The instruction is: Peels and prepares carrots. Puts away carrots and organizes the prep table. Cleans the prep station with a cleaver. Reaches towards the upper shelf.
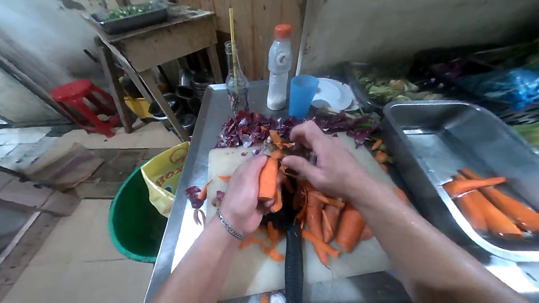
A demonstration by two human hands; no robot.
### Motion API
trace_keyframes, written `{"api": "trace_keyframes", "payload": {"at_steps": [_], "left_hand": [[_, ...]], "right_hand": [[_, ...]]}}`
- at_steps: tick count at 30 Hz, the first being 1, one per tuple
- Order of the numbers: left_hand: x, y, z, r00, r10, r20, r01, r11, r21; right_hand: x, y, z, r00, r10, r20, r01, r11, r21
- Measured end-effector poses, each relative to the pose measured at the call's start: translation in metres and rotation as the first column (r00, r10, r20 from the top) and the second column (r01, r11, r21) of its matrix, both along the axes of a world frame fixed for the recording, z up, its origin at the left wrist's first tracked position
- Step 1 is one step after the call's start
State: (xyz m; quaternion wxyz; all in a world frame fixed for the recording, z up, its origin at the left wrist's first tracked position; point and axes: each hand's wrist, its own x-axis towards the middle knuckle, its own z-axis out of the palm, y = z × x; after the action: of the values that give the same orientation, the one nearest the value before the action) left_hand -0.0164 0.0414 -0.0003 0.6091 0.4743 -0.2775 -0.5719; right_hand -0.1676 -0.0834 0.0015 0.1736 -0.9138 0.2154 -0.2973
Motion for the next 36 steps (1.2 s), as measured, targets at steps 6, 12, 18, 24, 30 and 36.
{"api": "trace_keyframes", "payload": {"at_steps": [6, 12, 18, 24, 30, 36], "left_hand": [[0.003, 0.0, -0.001, 0.994, 0.103, -0.026, -0.103, 0.995, -0.003], [0.002, -0.001, 0.0, 0.995, 0.074, -0.061, -0.073, 0.997, 0.017], [0.002, -0.001, 0.0, 0.999, 0.03, -0.012, -0.03, 0.999, -0.012], [0.001, -0.003, 0.001, 0.999, 0.012, 0.04, -0.013, 1.0, 0.024], [0.008, -0.01, -0.003, 0.982, 0.191, 0.011, -0.191, 0.98, 0.05], [0.013, -0.008, -0.005, 0.988, 0.154, -0.03, -0.154, 0.988, -0.004]], "right_hand": [[0.0, 0.018, 0.007, 0.993, 0.118, -0.006, -0.117, 0.987, 0.114], [0.004, 0.014, 0.0, 0.991, 0.132, -0.033, -0.131, 0.991, 0.037], [0.005, 0.006, -0.002, 0.999, -0.036, 0.001, 0.036, 0.998, -0.058], [-0.008, -0.005, 0.01, 0.982, -0.186, -0.002, 0.183, 0.963, 0.199], [-0.003, 0.022, 0.017, 0.997, 0.069, -0.022, -0.054, 0.914, 0.402], [-0.005, 0.027, 0.023, 0.952, 0.301, 0.044, -0.273, 0.779, 0.565]]}}
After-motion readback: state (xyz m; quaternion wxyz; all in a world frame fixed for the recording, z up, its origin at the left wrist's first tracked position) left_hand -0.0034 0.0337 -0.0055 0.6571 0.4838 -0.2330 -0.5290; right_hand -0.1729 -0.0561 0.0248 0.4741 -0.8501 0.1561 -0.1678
